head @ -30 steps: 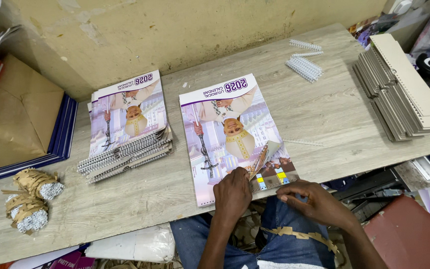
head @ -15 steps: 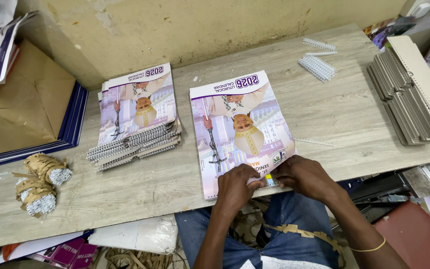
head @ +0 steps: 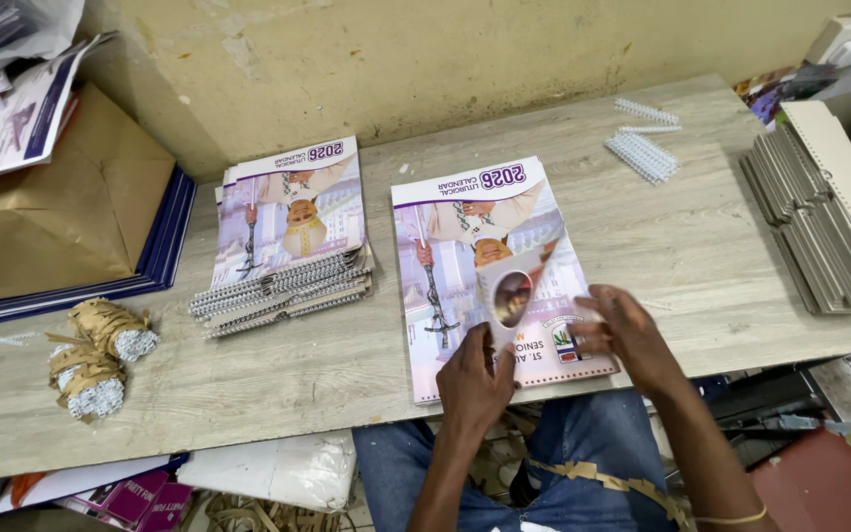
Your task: The person assembles wall calendars by inserting spiral binding wires through pre-punched holes in the pages. They align the pages, feed the wire through the holes, and secure the binding to complete each calendar.
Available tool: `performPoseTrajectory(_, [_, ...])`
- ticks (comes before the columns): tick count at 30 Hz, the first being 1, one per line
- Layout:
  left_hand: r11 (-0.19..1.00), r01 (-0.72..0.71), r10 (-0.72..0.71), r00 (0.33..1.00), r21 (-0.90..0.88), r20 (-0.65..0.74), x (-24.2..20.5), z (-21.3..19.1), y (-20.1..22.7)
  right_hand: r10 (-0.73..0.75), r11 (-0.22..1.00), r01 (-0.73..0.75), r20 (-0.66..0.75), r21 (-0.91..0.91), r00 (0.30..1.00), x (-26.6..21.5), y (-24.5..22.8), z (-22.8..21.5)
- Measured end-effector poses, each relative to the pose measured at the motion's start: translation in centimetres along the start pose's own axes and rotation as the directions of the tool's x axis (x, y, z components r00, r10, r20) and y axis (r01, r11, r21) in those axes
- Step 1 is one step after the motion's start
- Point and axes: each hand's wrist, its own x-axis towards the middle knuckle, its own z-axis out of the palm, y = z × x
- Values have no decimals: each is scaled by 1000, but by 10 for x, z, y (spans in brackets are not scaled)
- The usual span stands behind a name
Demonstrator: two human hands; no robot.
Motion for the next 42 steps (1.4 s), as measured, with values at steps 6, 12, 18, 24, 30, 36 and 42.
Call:
performPoseTrajectory(6, [984,-144,127,980,-103,-154,-73,-11,12,276,937,-316,241,149,931,56,12,-32])
performPoseTrajectory(12, [269,622,-428,761,-735,487,-102,-15,-37,304,949,-294,91,-112,948,8,-70,-13])
performPoseTrajectory(18, [-111,580,-575,625,-807,528,-81,-67,-60,370,918,-390,206,66,906,-6,-2,-38])
performPoseTrajectory(24, [62,678,-673,570,-733,471,-90,-15,-114,-339,755,60,-310,-653,888,41,12,-188])
performPoseTrajectory(30, [-13,714,-703,492,-700,514,-85,-13,-122,-182,103,-481,-492,-871,852,110,-53,-333])
performPoseTrajectory(36, [-11,755,-697,465,-656,547,-83,-15,-127,-188,138,-559,-576,-817,796,114,-46,-343])
performPoseTrajectory(42, [-17,711,-722,477,-703,500,-83,-10,-132,-667,472,-48,-392,-880,634,98,-30,-340])
